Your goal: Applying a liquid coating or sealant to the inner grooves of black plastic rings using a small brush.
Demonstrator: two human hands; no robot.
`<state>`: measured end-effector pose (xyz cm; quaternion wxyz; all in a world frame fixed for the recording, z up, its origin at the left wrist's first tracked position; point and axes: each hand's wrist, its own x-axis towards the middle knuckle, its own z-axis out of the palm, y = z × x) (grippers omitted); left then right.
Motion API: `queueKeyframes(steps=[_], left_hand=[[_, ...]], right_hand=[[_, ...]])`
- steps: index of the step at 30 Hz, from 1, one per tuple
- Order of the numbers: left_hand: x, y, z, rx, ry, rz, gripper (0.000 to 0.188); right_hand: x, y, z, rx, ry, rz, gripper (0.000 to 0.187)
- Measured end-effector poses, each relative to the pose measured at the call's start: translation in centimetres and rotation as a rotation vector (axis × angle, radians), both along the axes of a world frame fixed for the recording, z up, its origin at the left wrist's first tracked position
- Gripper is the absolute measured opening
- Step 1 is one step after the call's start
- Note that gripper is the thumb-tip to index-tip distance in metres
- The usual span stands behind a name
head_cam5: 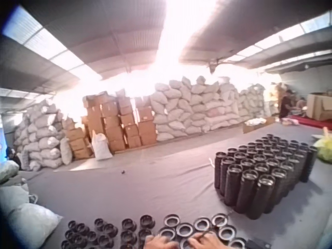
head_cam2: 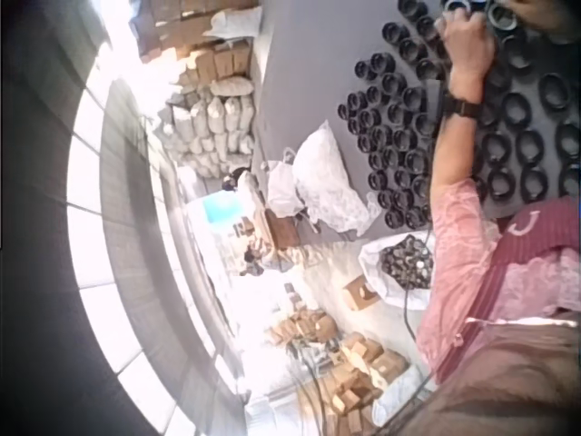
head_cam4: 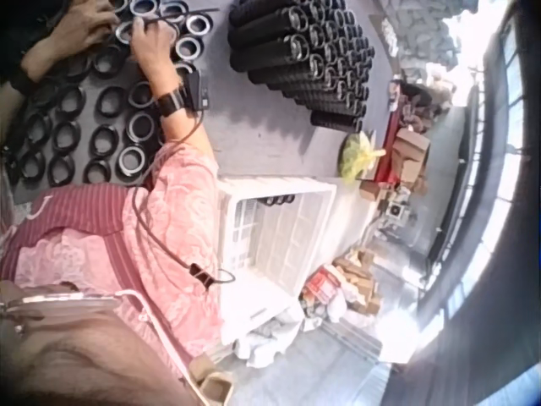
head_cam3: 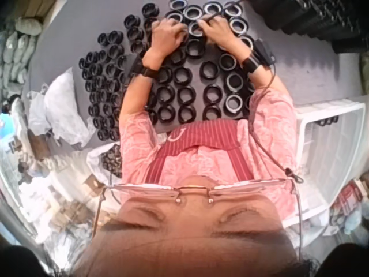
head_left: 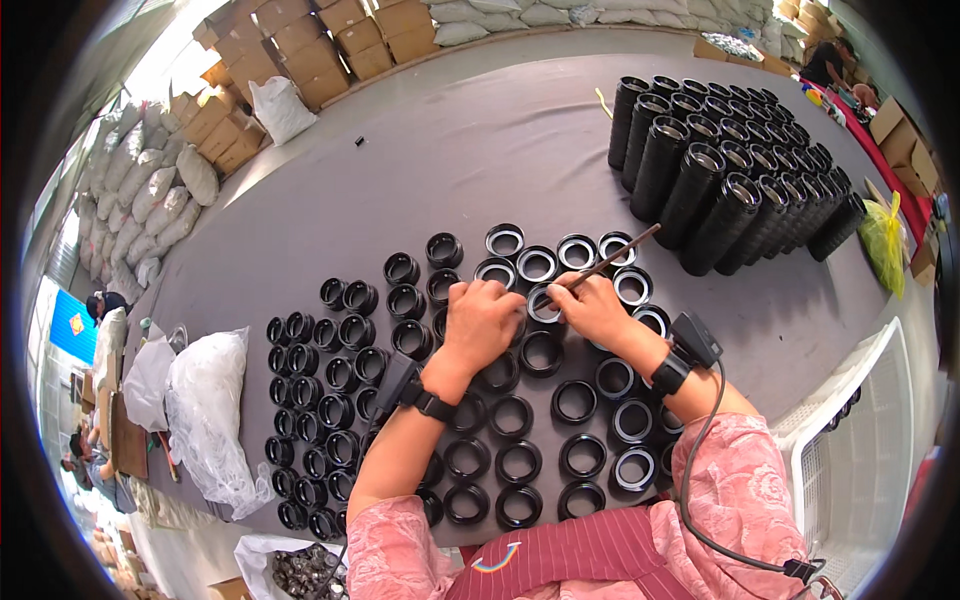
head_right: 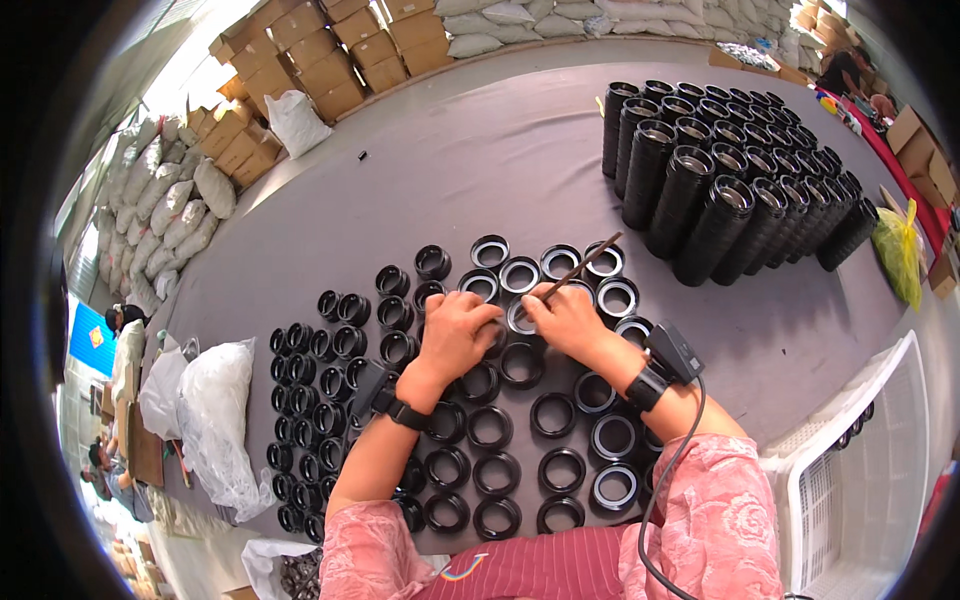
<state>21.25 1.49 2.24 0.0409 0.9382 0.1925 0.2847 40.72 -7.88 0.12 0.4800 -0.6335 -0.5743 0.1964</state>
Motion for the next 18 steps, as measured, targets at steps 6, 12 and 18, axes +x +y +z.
queueKeyframes(steps=[6, 12, 18], left_hand=[[1.3, -0.5, -1.0, -0.018, 0.136, -0.005, 0.017], [2.1, -0.8, -0.6, -0.006, 0.234, 0.012, 0.017], [1.9, -0.5, -1.5, 0.079, 0.229, -0.018, 0.019]], right_hand=[[-0.3, 0.4, -0.4, 0.035, 0.020, 0.005, 0.025], [0.3, 0.9, 1.3, -0.216, 0.195, 0.026, 0.031], [1.1, 1.2, 3.3, -0.395, 0.268, 0.054, 0.031]])
